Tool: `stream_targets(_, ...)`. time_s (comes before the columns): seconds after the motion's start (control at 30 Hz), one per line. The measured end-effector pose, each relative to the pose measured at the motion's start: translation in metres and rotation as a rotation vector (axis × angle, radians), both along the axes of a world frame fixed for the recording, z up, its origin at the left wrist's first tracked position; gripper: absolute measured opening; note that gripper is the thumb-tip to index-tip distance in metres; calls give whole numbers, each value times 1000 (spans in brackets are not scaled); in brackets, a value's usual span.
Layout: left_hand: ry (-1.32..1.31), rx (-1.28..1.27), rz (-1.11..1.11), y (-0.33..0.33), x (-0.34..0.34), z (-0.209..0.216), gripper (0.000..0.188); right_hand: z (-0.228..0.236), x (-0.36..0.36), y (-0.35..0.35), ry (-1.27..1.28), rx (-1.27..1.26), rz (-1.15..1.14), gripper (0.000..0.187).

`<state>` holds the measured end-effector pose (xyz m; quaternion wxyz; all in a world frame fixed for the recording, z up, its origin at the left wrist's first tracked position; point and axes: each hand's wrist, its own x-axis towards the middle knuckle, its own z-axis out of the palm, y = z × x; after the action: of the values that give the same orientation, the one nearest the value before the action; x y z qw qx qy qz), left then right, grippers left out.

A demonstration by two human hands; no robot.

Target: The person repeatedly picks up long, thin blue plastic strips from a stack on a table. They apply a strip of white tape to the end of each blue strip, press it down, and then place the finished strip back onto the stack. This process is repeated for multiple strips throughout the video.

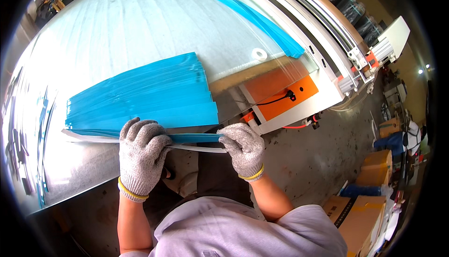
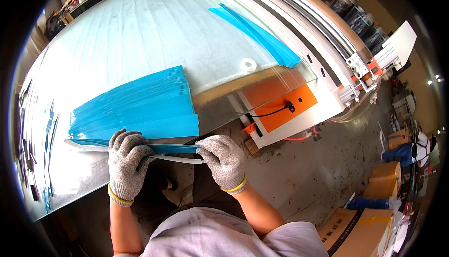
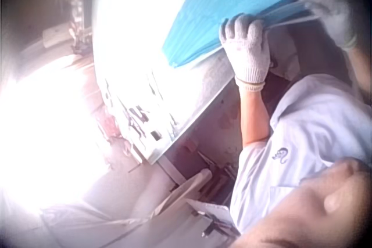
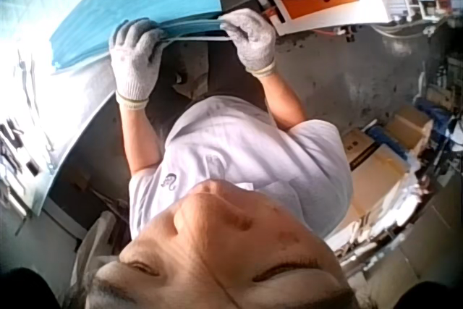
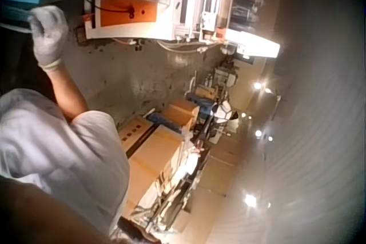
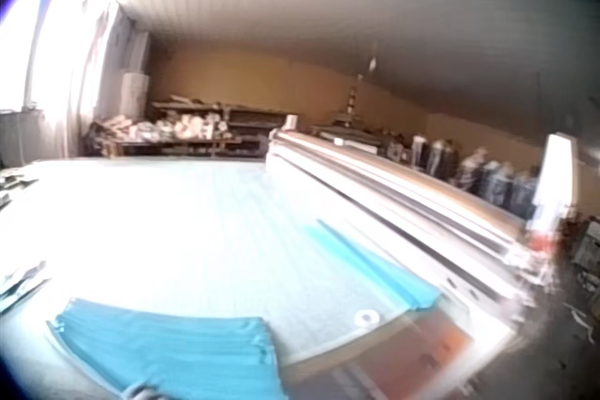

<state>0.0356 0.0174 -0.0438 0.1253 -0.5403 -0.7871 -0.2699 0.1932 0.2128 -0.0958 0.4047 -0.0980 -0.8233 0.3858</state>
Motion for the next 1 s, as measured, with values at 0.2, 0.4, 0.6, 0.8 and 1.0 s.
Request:
stream_targets(0.2,2,3,-25,-2,-1,-1,24,13,-3,5,31,26,-82,16)
stream_targets(0.4,0,-50,-2,-1,1,1,35,32,-13,11,-198,-241,134,27)
stream_targets(0.6,3,-31,56,-3,4,1,32,15,-14,9,121,-310,-18,41)
stream_targets(0.8,24,-13,43,0,7,1,29,-10,-15,-44,431,-531,253,45)
stream_targets(1.0,23,-39,24,-3,3,4,14,18,-28,-48,212,-252,135,29)
